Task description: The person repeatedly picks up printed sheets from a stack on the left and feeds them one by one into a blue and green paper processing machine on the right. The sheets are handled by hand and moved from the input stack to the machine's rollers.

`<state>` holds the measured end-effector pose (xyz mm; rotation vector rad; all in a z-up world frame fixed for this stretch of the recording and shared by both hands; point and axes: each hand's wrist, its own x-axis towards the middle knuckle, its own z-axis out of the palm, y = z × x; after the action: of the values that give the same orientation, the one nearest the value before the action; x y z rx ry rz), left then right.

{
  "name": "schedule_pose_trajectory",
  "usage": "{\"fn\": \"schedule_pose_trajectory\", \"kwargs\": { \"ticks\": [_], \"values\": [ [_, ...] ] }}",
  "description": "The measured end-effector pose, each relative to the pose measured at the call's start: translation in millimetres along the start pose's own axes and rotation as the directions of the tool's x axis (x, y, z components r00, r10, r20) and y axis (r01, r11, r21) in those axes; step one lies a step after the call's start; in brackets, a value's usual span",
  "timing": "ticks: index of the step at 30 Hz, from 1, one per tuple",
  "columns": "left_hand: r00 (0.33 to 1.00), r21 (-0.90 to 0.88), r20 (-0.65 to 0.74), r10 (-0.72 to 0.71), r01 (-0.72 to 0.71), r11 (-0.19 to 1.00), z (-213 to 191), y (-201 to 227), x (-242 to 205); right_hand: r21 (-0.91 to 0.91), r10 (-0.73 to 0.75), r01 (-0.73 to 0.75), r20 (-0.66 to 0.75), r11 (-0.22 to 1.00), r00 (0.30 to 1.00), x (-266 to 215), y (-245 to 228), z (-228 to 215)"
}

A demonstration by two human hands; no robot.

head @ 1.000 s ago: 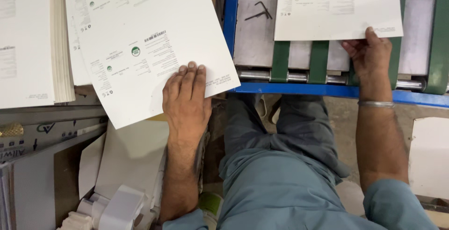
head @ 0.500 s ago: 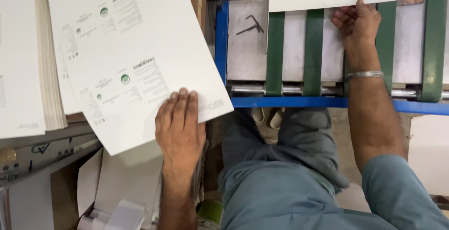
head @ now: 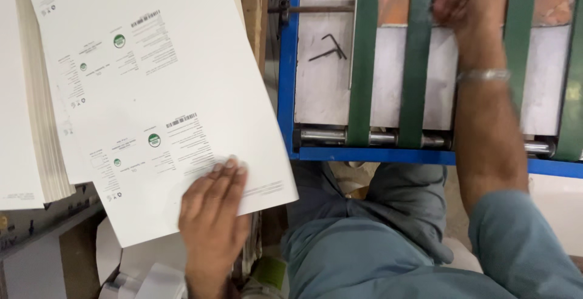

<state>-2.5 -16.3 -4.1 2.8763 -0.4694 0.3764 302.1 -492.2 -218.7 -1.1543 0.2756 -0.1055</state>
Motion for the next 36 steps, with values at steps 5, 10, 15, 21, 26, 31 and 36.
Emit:
{"fn": "schedule_pose_trajectory", "kwargs": {
  "ticks": [5, 10, 15, 21, 26, 31, 36],
  "values": [
    [0.975, -0.155, -0.222, -0.017, -0.018, 0.988, 3, 29, 20, 0.149, 0.033, -0.143, 0.571, 0.978, 0.821, -192, -28, 73],
    [0.97, 0.005, 0.057, 0.234, -0.235, 0.972, 44, 121, 58, -0.388, -0.138, 0.414, 0.572, 0.823, 0.809, -316, -31, 89],
    [0.978, 0.116, 0.205, -0.025, 0.001, 0.993, 45, 83, 64, 0.217, 0.06, 0.015, -0.335, 0.976, 0.94, -250, 1, 23],
    [0.997, 0.24, -0.072, -0.036, 0.052, 0.969, 15, 1, 49, 0.137, -0.08, 0.17, -0.501, 0.976, 0.862, -245, -3, -92],
    [0.984, 0.275, -0.173, 0.042, 0.007, 0.961, 28, -5, 39, 0.05, -0.142, 0.2, -0.541, 0.978, 0.829, -240, 42, -123],
    [0.984, 0.26, -0.172, 0.041, 0.005, 0.965, 21, -5, 35, 0.086, -0.108, 0.194, -0.586, 0.977, 0.803, -168, 41, -88],
    [0.998, 0.235, 0.027, 0.049, -0.054, 0.97, 2, -15, 41, 0.145, -0.017, 0.076, -0.37, 0.986, 0.929, -139, 17, -54]
  ]
}}
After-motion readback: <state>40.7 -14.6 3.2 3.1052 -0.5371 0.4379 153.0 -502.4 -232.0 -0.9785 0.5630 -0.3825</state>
